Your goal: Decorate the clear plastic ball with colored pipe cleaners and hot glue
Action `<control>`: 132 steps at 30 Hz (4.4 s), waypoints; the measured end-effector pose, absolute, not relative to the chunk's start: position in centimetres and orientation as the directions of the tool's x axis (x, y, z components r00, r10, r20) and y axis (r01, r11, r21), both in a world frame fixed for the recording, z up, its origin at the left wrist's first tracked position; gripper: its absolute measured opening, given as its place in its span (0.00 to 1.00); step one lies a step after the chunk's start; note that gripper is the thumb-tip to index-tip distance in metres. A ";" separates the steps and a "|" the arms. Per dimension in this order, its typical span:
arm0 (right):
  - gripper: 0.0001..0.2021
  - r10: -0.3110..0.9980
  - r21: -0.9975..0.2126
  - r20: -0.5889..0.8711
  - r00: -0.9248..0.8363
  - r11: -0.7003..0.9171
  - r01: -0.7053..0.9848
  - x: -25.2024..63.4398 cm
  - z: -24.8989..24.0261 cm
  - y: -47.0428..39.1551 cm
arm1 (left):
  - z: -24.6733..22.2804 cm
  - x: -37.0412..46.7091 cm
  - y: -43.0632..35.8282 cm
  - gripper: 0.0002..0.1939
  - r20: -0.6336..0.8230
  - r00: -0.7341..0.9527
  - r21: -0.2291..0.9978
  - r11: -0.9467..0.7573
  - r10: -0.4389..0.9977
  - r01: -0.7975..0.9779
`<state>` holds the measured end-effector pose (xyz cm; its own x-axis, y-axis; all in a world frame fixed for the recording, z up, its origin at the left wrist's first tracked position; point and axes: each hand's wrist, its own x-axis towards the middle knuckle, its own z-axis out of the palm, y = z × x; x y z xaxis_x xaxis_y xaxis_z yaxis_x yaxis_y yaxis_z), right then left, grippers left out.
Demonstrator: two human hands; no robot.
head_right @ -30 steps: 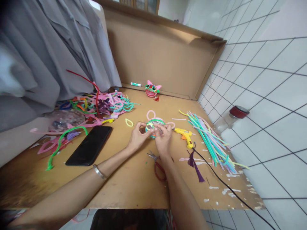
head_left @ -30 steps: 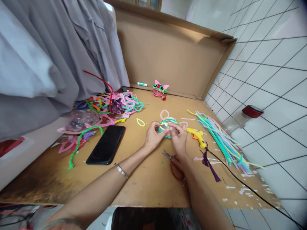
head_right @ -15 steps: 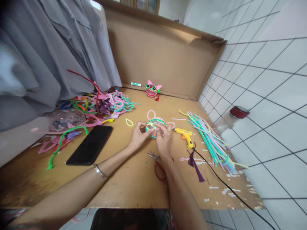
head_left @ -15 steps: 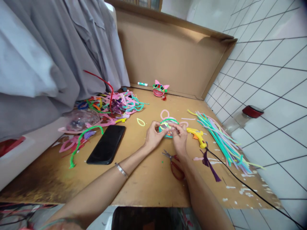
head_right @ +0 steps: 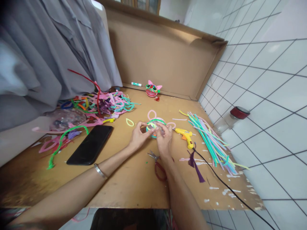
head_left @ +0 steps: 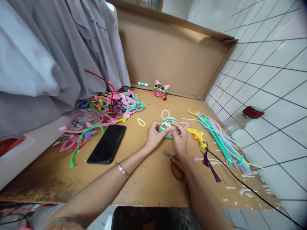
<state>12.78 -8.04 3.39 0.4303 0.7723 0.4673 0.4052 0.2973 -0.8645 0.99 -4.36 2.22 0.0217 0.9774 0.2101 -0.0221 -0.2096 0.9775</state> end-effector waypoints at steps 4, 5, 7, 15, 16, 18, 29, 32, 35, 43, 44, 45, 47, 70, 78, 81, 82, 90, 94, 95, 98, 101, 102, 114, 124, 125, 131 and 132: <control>0.13 0.762 -0.859 0.480 0.436 0.306 0.411 12.8 3.4 -8.0 | 2.1 1.0 -4.3 0.26 0.218 0.021 0.975 -0.217 0.976 -0.038; 0.13 0.759 -0.858 0.483 0.437 0.309 0.411 12.8 3.4 -8.0 | 2.0 1.0 -4.3 0.26 0.217 0.024 0.976 -0.216 0.976 -0.039; 0.13 0.754 -0.854 0.490 0.438 0.314 0.414 12.8 3.3 -7.9 | 1.9 1.1 -4.2 0.27 0.212 0.026 0.977 -0.211 0.977 -0.032; 0.14 0.731 -0.849 0.500 0.464 0.310 0.427 12.8 3.2 -7.6 | 2.0 1.0 -4.4 0.21 0.239 0.052 0.968 -0.233 0.970 -0.097; 0.14 0.731 -0.851 0.498 0.466 0.310 0.423 12.8 3.2 -7.6 | 2.0 1.0 -4.4 0.19 0.246 0.057 0.965 -0.239 0.968 -0.103; 0.14 0.735 -0.857 0.490 0.468 0.308 0.413 12.8 3.2 -7.6 | 2.0 0.8 -4.5 0.16 0.256 0.067 0.962 -0.248 0.964 -0.113; 0.16 0.750 -0.864 0.478 0.458 0.309 0.397 13.3 3.0 -7.4 | 2.1 0.8 -4.8 0.16 0.260 0.029 0.964 -0.258 0.965 -0.066; 0.16 0.763 -0.880 0.453 0.460 0.303 0.365 13.1 3.0 -7.5 | 2.0 0.9 -4.7 0.18 0.245 0.004 0.967 -0.244 0.970 -0.075; 0.16 0.771 -0.889 0.438 0.463 0.294 0.351 12.8 3.0 -7.6 | 1.8 0.9 -4.5 0.20 0.238 -0.017 0.968 -0.238 0.971 -0.078; 0.15 0.771 -0.875 0.454 0.447 0.291 0.386 12.6 3.0 -7.5 | 1.8 0.7 -4.4 0.21 0.291 -0.037 0.955 -0.288 0.956 0.064; 0.14 0.768 -0.871 0.460 0.446 0.293 0.393 12.6 2.9 -7.5 | 1.8 0.7 -4.3 0.21 0.312 -0.037 0.946 -0.307 0.949 0.107; 0.14 0.765 -0.869 0.464 0.447 0.295 0.397 12.6 2.9 -7.5 | 1.7 0.7 -4.3 0.20 0.330 -0.033 0.937 -0.323 0.944 0.133; 0.13 0.759 -0.870 0.465 0.456 0.298 0.392 12.5 2.8 -7.4 | 1.6 0.6 -4.2 0.19 0.344 -0.021 0.931 -0.338 0.939 0.136; 0.14 0.774 -0.937 0.348 0.530 0.265 0.228 14.2 3.1 -6.8 | 1.3 -0.2 -3.4 0.17 0.327 0.106 0.942 -0.315 0.939 -0.114; 0.13 0.751 -0.929 0.369 0.547 0.270 0.255 14.3 3.1 -6.9 | 1.2 -0.8 -2.6 0.12 0.311 0.222 0.937 -0.259 0.924 -0.232; 0.13 0.763 -0.933 0.358 0.538 0.265 0.245 14.2 3.1 -7.0 | 0.8 -0.4 -2.3 0.14 0.326 0.164 0.930 -0.285 0.931 -0.230; 0.13 0.766 -0.935 0.353 0.537 0.263 0.240 14.1 3.1 -7.0 | 0.6 -0.3 -2.2 0.14 0.327 0.146 0.929 -0.290 0.934 -0.230; 0.13 0.757 -0.929 0.366 0.541 0.259 0.265 14.0 3.0 -7.0 | 0.4 0.1 -1.8 0.13 0.263 0.071 0.938 -0.237 0.962 -0.252; 0.13 0.756 -0.925 0.375 0.536 0.264 0.274 14.1 3.0 -6.9 | 0.4 0.3 -1.6 0.13 0.219 0.068 0.932 -0.189 0.973 -0.309; 0.13 0.757 -0.925 0.375 0.534 0.264 0.275 14.1 3.0 -7.0 | 0.4 0.4 -1.6 0.13 0.214 0.069 0.930 -0.182 0.974 -0.318; 0.13 0.762 -0.929 0.366 0.535 0.262 0.261 14.0 3.1 -7.1 | 0.3 0.5 -1.5 0.12 0.210 0.060 0.928 -0.179 0.976 -0.326; 0.13 0.761 -0.932 0.358 0.541 0.263 0.248 13.9 3.2 -7.1 | 0.2 0.5 -1.4 0.12 0.221 0.053 0.929 -0.193 0.974 -0.316; 0.13 0.761 -0.932 0.358 0.540 0.263 0.247 13.9 3.2 -7.1 | 0.2 0.5 -1.4 0.12 0.226 0.053 0.929 -0.199 0.973 -0.312; 0.11 0.748 -0.875 0.474 0.464 0.338 0.348 13.5 3.5 -7.6 | 0.5 0.4 -1.5 0.13 0.269 0.040 0.912 -0.241 0.962 -0.331; 0.12 0.747 -0.885 0.454 0.485 0.316 0.341 13.4 3.4 -7.5 | -0.2 0.8 -1.7 0.11 0.310 0.013 0.909 -0.293 0.951 -0.297; 0.12 0.752 -0.887 0.449 0.482 0.312 0.341 13.5 3.3 -7.5 | -0.2 0.7 -1.9 0.10 0.317 0.010 0.909 -0.301 0.948 -0.289; 0.13 0.750 -0.890 0.442 0.491 0.298 0.347 13.5 3.3 -7.4 | 0.1 0.6 -2.3 0.10 0.347 -0.009 0.911 -0.339 0.938 -0.234; 0.13 0.745 -0.886 0.448 0.493 0.299 0.354 13.5 3.4 -7.4 | 0.2 0.5 -2.3 0.10 0.345 -0.007 0.912 -0.337 0.938 -0.234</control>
<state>13.45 -7.38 3.37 0.4932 0.7454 0.4485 0.3540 0.2989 -0.8862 0.55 -2.27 0.16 -0.0068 0.9384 0.3454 -0.2344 -0.3373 0.9117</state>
